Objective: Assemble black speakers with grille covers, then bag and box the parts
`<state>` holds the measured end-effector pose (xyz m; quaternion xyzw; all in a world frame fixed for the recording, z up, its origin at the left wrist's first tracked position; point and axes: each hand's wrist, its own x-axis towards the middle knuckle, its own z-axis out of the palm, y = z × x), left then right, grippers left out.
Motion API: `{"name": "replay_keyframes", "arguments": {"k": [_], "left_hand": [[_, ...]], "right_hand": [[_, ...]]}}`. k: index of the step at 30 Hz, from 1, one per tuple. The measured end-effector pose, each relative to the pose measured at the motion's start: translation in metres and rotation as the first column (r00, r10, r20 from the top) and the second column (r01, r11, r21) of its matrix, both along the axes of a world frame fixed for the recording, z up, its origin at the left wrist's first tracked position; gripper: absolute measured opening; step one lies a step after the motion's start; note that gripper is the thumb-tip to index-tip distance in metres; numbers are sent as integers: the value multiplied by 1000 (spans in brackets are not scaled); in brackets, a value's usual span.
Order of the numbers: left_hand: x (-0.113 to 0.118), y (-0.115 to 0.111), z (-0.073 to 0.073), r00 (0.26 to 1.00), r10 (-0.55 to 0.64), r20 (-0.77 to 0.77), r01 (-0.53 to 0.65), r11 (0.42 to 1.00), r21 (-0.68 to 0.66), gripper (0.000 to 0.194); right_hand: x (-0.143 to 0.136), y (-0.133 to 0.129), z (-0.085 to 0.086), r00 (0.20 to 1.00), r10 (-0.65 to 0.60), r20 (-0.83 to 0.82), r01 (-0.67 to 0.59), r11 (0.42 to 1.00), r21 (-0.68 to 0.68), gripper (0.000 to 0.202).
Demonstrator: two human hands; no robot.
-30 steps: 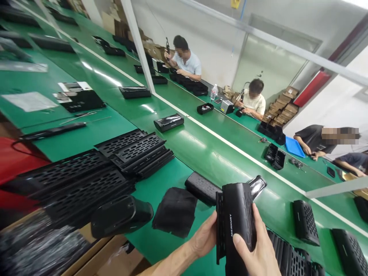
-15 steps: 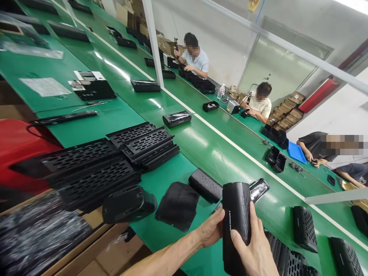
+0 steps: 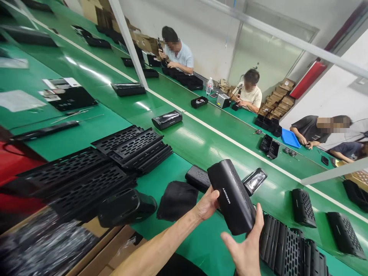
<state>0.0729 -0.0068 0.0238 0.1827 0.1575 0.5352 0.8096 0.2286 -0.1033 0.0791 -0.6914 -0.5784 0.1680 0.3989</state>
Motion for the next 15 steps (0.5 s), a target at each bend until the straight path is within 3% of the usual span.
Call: {"name": "replay_keyframes", "arguments": {"k": [2,4,7,9,13,15], "left_hand": [[0,0,-1,1000,10,-24,-11,1000,-13,89],[-8,6,0,997,-21,-77,20,1000,-19,88],[-39,29,15,979,-5,-205,19,998,66,96],[-64,46,34,946,81,-313,-11,975,220,114],[-92,64,65,863,-67,-500,293,874,388,97],[-92,64,68,840,-41,-542,317,847,428,90]], "right_hand": [[-6,3,-11,999,-45,23,43,994,105,101],[-4,9,-10,998,-62,19,57,982,182,85],[10,7,1,997,-76,-14,77,991,110,74],[17,0,8,997,-67,-46,68,997,22,73],[18,-6,13,992,-12,-129,3,998,-65,76],[19,-4,16,988,2,-152,-13,997,-71,76]]}}
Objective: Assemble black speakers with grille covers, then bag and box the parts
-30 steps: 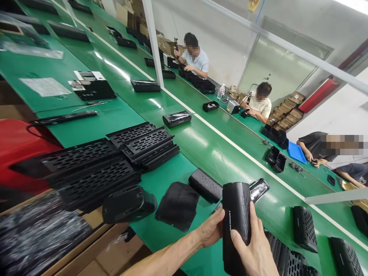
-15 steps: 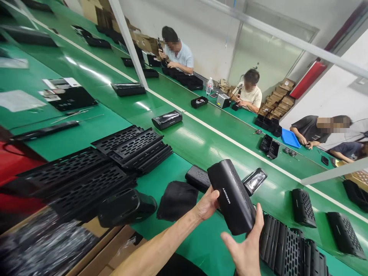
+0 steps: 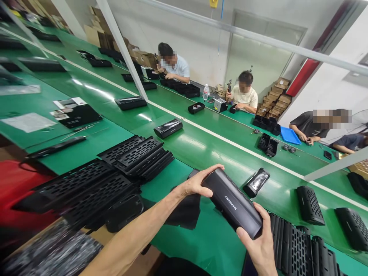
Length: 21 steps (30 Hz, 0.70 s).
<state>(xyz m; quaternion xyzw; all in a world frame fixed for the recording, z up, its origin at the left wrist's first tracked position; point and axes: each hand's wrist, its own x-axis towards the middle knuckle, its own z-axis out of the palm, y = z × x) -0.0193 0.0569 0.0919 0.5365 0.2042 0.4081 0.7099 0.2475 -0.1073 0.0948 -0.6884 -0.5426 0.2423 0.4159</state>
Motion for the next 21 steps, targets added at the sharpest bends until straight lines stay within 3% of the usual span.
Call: {"name": "replay_keyframes", "arguments": {"k": [4,8,11,14,15,18,21], "left_hand": [[7,-10,-16,996,81,43,-81,997,-3,88],[35,-34,-49,925,204,321,-124,959,-253,82],[72,-65,-81,850,199,488,90,857,-507,70],[88,-90,-100,899,17,437,271,762,-587,66],[84,-93,-101,932,-4,362,228,782,-580,63],[54,-92,-85,943,235,236,-101,877,-471,84],[30,-85,-61,984,174,34,-162,959,-234,105]], "right_hand": [[14,5,11,999,36,1,-36,998,-58,75],[22,8,8,963,154,-221,-146,988,53,108],[5,15,-10,960,200,-198,-186,979,86,131],[-11,25,-18,975,214,-55,-211,976,43,123],[-11,28,-16,973,232,6,-232,971,51,116],[-2,30,-4,896,310,319,-324,946,-8,100],[5,30,2,729,413,546,-372,908,-192,95]]}}
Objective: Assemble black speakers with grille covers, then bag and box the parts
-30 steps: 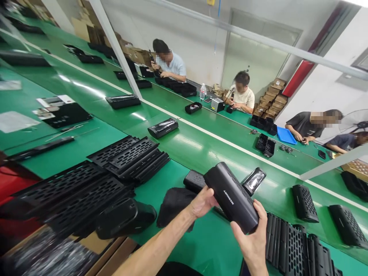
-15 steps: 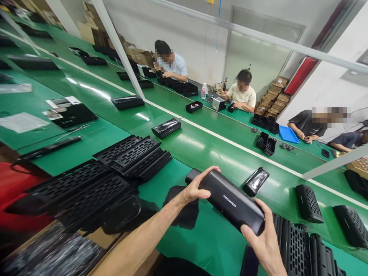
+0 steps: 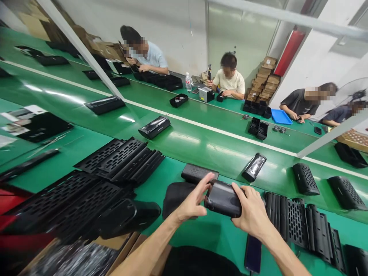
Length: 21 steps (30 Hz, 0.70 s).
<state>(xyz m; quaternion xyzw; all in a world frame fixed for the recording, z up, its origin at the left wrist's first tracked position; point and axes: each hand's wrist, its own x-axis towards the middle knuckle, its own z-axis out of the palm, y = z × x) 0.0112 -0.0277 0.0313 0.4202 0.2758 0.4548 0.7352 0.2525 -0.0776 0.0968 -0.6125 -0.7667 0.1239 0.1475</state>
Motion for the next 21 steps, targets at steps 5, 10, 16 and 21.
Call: {"name": "replay_keyframes", "arguments": {"k": [5,10,16,21], "left_hand": [[-3,-6,8,979,41,-198,-24,996,87,91],[-14,-12,1,979,76,-189,-67,996,57,84],[-14,-9,-1,956,59,-287,-25,992,124,84],[-6,-10,-13,935,85,-344,-58,994,88,86]], "right_hand": [[9,-10,-8,999,12,-39,-15,996,-82,99],[35,-36,-28,793,-310,-524,166,938,-303,102],[26,-49,-49,527,-376,-762,223,926,-304,93],[24,-49,-64,425,-442,-790,276,894,-352,88]]}}
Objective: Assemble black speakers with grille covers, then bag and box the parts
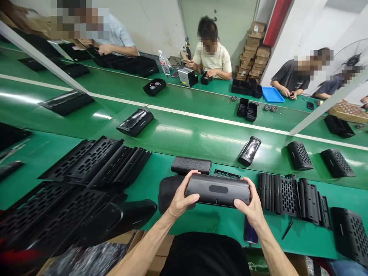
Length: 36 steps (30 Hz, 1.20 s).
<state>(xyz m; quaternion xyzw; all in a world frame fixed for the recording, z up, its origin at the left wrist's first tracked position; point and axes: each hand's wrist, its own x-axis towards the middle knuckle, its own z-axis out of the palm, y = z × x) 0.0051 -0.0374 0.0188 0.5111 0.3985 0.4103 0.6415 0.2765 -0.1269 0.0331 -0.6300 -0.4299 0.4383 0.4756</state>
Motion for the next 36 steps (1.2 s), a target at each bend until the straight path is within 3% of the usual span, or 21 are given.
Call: {"name": "replay_keyframes", "arguments": {"k": [3,6,8,11,14,17,20,24,26,31,36], "left_hand": [[2,2,-6,1000,-6,-25,1,981,-193,84],[-2,4,-8,997,-68,-48,38,886,-462,81],[-6,5,-9,991,-130,-8,103,824,-557,83],[-8,3,-12,988,-137,64,151,863,-481,80],[-3,0,-17,997,-47,65,70,907,-416,70],[1,0,-24,1000,-12,0,11,897,-442,70],[-3,4,-28,999,-36,-34,16,884,-467,78],[-14,7,-30,987,-145,68,160,897,-413,106],[-15,7,-30,983,-167,81,186,913,-362,107],[-13,11,-28,985,-170,-5,163,954,-252,104],[-17,37,-16,971,-169,-168,159,985,-71,114]], "right_hand": [[5,-2,-10,998,28,-56,-37,985,-167,96],[7,-6,-19,988,61,-142,-89,976,-198,106],[7,-7,-23,982,8,-188,-46,979,-200,101],[4,-5,-29,967,-82,-243,19,968,-250,87],[5,-3,-32,964,-123,-234,44,948,-315,86],[9,-4,-31,972,-67,-225,-11,945,-328,95],[12,-6,-27,962,42,-271,-131,939,-317,101],[10,-7,-24,952,4,-305,-108,940,-324,89],[10,-7,-25,949,-3,-317,-104,942,-318,86],[8,-3,-30,941,-49,-335,-56,954,-294,86],[-2,26,-22,894,-80,-441,-42,965,-260,85]]}}
